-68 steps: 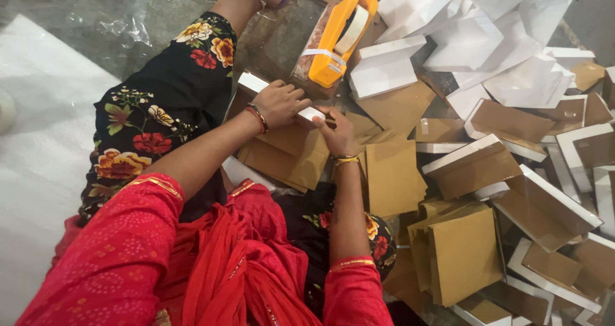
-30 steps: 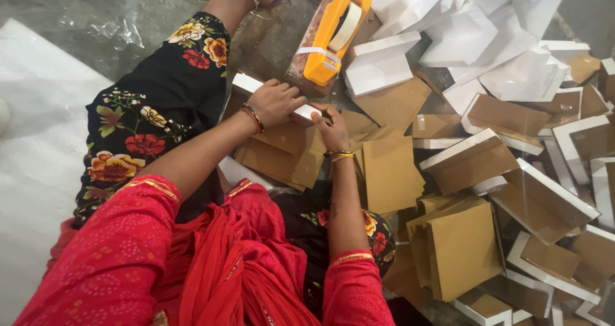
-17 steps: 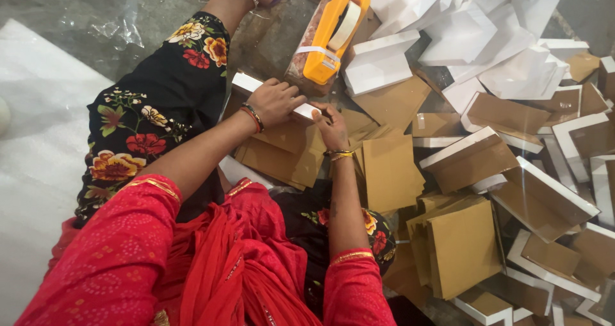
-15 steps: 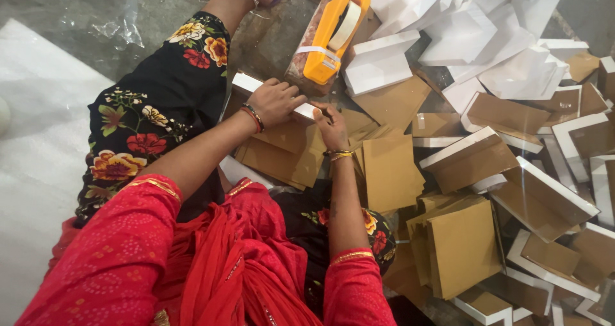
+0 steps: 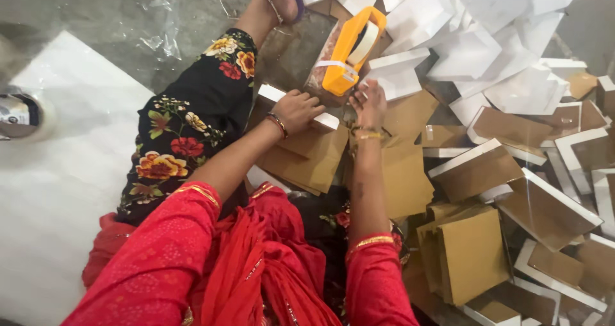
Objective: The person sits on the floor and assembles small cardboard boxes by inserting white foam inserts into the brown cardboard shells. They use a handheld tape dispenser to seal the boxes and place the finished units into a pile.
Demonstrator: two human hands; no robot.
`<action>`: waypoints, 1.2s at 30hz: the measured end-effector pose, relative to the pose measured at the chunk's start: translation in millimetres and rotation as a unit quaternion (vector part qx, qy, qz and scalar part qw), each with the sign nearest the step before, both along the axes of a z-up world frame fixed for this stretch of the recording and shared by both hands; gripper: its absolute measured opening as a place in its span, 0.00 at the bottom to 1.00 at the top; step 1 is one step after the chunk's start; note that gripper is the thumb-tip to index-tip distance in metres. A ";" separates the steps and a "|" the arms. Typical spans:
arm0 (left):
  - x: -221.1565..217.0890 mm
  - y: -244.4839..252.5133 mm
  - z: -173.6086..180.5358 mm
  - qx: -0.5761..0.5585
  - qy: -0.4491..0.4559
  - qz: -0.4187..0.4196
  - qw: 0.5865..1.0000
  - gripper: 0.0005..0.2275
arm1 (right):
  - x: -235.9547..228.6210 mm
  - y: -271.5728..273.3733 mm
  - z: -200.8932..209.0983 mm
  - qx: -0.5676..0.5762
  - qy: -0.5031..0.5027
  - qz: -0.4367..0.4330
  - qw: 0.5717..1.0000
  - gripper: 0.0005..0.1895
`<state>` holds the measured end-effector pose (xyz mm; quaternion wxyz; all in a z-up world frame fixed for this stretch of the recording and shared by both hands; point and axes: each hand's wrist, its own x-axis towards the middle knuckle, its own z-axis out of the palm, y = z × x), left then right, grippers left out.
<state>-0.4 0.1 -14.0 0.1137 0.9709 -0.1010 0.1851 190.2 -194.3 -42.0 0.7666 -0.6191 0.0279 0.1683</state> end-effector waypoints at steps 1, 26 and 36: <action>-0.3 1.6 0.2 -0.012 -0.005 0.001 1.000 0.14 | 5.7 12.6 8.0 -0.055 -0.007 0.032 0.998 0.16; 12.6 -1.2 -26.6 -0.138 -0.022 0.013 0.990 0.07 | -129.4 -48.3 -56.1 -0.448 -0.042 0.090 0.888 0.33; 11.0 -4.7 -25.5 -0.105 -0.005 0.028 0.994 0.08 | -63.5 -13.5 -24.2 -0.285 -0.476 0.155 0.817 0.35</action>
